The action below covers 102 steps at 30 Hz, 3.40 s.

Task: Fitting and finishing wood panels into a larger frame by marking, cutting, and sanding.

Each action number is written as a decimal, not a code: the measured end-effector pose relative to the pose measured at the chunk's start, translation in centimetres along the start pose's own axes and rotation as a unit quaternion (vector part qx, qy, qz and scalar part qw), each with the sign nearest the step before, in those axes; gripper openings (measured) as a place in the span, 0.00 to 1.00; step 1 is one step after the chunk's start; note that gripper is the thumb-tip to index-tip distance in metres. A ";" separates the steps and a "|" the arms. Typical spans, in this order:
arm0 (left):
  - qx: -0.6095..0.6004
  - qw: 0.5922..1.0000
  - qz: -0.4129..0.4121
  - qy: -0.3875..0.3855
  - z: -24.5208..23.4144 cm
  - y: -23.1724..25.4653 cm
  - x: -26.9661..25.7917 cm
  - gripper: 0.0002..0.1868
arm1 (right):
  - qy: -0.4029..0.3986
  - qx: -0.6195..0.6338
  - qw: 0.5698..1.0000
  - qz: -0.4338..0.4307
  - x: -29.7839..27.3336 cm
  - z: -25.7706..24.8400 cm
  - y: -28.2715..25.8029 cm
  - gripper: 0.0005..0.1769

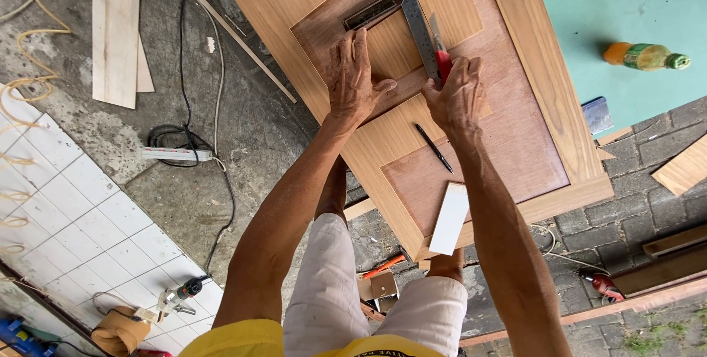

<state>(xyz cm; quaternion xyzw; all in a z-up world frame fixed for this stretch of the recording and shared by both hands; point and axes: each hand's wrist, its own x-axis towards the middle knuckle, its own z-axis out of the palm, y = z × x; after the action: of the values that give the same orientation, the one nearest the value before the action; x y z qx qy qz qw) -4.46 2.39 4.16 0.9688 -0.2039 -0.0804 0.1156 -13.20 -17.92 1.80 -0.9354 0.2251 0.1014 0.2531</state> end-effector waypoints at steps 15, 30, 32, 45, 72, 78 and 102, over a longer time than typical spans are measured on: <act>-0.032 0.995 -0.054 -0.071 -0.3 0.7 3.4 0.65 | 0.135 0.148 0.978 0.057 -7.1 -3.0 2.8 0.17; 0.052 0.968 -0.048 -0.241 -0.9 0.9 7.6 0.60 | 0.123 -0.083 0.987 0.068 -21.2 -8.0 18.1 0.18; 0.063 0.977 -0.044 -0.199 -0.8 0.8 6.8 0.70 | 0.112 -0.100 0.987 0.063 -22.8 -7.4 19.6 0.19; 0.066 0.990 0.032 -0.119 -0.2 0.5 5.1 0.75 | 0.072 -0.109 0.988 0.088 -27.6 -6.3 20.9 0.22; -0.564 0.767 -0.289 -0.097 -13.4 3.5 -6.5 0.30 | 0.129 -0.123 0.969 0.169 -27.3 -15.0 34.9 0.18; -0.567 0.773 -0.285 0.013 -10.1 8.5 -12.3 0.21 | 0.002 -0.174 0.960 0.220 -19.7 -10.3 46.4 0.18; -0.182 0.983 0.019 0.023 -4.7 10.3 5.4 0.32 | 0.134 -0.009 0.990 -0.050 -15.8 -13.0 32.4 0.13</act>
<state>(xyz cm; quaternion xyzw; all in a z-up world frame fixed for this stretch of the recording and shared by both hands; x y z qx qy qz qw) -2.49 -8.09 10.74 0.9290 -0.2019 -0.0917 0.2964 -41.37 -43.76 3.79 -0.9530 0.2090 -0.0355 0.2167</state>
